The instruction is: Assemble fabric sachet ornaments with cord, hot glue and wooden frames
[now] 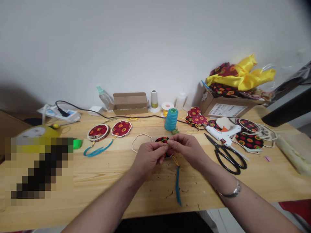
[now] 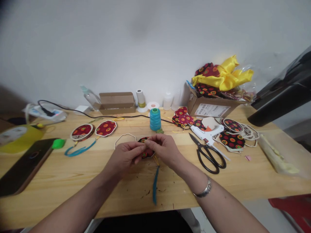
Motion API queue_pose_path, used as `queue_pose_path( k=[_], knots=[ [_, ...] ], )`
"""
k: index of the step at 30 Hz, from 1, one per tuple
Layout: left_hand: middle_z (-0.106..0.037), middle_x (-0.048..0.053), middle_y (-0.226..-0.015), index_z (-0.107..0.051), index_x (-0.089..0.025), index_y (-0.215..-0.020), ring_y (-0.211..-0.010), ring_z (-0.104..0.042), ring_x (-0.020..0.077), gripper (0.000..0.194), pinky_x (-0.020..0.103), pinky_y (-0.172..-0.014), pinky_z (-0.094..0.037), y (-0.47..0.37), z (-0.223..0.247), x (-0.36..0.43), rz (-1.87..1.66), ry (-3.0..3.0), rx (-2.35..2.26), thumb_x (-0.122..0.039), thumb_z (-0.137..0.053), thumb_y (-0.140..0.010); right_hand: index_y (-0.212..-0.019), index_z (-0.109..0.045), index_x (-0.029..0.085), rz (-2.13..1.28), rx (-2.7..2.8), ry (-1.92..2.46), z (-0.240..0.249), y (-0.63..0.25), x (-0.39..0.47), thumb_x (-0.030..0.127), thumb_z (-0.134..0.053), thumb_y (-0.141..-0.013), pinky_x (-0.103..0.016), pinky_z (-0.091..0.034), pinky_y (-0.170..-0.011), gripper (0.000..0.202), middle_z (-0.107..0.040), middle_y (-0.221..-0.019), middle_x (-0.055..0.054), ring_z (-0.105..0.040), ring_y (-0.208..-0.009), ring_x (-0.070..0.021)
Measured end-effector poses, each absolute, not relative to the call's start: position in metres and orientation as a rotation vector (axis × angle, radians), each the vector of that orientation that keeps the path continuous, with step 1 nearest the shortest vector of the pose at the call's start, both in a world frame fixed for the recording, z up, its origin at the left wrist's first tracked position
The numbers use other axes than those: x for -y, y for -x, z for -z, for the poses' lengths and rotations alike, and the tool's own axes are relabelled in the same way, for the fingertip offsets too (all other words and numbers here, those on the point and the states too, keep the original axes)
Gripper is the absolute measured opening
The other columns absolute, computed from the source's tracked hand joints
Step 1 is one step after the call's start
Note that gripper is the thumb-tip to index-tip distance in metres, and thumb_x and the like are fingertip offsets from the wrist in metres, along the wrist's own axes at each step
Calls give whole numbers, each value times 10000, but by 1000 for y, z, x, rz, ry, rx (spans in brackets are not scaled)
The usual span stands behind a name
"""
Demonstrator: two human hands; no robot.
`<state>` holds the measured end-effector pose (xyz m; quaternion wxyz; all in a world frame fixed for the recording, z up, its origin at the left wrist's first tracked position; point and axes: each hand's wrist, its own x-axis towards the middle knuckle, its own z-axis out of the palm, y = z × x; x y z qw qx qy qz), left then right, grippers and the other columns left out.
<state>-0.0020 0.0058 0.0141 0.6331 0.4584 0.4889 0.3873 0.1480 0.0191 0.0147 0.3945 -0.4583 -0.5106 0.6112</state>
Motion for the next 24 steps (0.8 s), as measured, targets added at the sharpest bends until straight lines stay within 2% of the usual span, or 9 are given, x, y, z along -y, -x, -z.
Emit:
queue_pose_path(
  k=[7, 9, 12, 15, 20, 24],
  knots=[
    [-701, 68, -696, -724, -114, -737, -406, -389, 35, 202, 192, -417, -271, 0, -15, -5, -870, -1069, -1140, -298, -655, -693, -666, -607, 157, -1458, 1324, 1178, -13, -149, -21, 359, -676, -688, -240, -416, -557, 214, -610, -597, 10, -534, -563, -104],
    [-680, 48, -637, -720, -113, -731, -406, -381, 38, 203, 194, -424, -273, 1, -14, -5, -877, -1085, -1143, -302, -649, -702, -661, -598, 160, -1470, 1330, 1174, -13, -150, -21, 377, -658, -708, -239, -406, -543, 230, -609, -580, 8, -521, -548, -103],
    [-554, -17, -458, -718, -118, -710, -404, -361, 48, 216, 199, -434, -261, 2, -14, -6, -883, -1113, -1162, -315, -631, -726, -649, -581, 161, -1552, 1316, 1155, -13, -150, -21, 453, -595, -757, -231, -379, -504, 312, -598, -546, 5, -494, -510, -96],
    [-505, -36, -428, -716, -120, -709, -408, -353, 54, 229, 206, -438, -250, 2, -15, -6, -897, -1109, -1178, -331, -630, -729, -667, -592, 153, -1584, 1328, 1149, -13, -149, -21, 493, -589, -756, -234, -390, -513, 352, -603, -568, -2, -503, -524, -96],
    [-439, -60, -387, -715, -123, -698, -409, -345, 52, 220, 206, -460, -252, 3, -15, -5, -916, -1120, -1208, -324, -634, -738, -734, -632, 141, -1574, 1362, 1159, -11, -149, -22, 347, -727, -634, -253, -435, -581, 248, -626, -647, 1, -542, -578, -103],
    [-580, -18, -502, -702, -128, -664, -414, -362, 43, 213, 202, -451, -255, 5, -14, -5, -932, -1111, -1155, -308, -624, -747, -727, -643, 145, -1589, 1352, 1125, -12, -149, -23, 266, -665, -664, -252, -441, -584, 138, -630, -622, 6, -545, -572, -100]
  ],
)
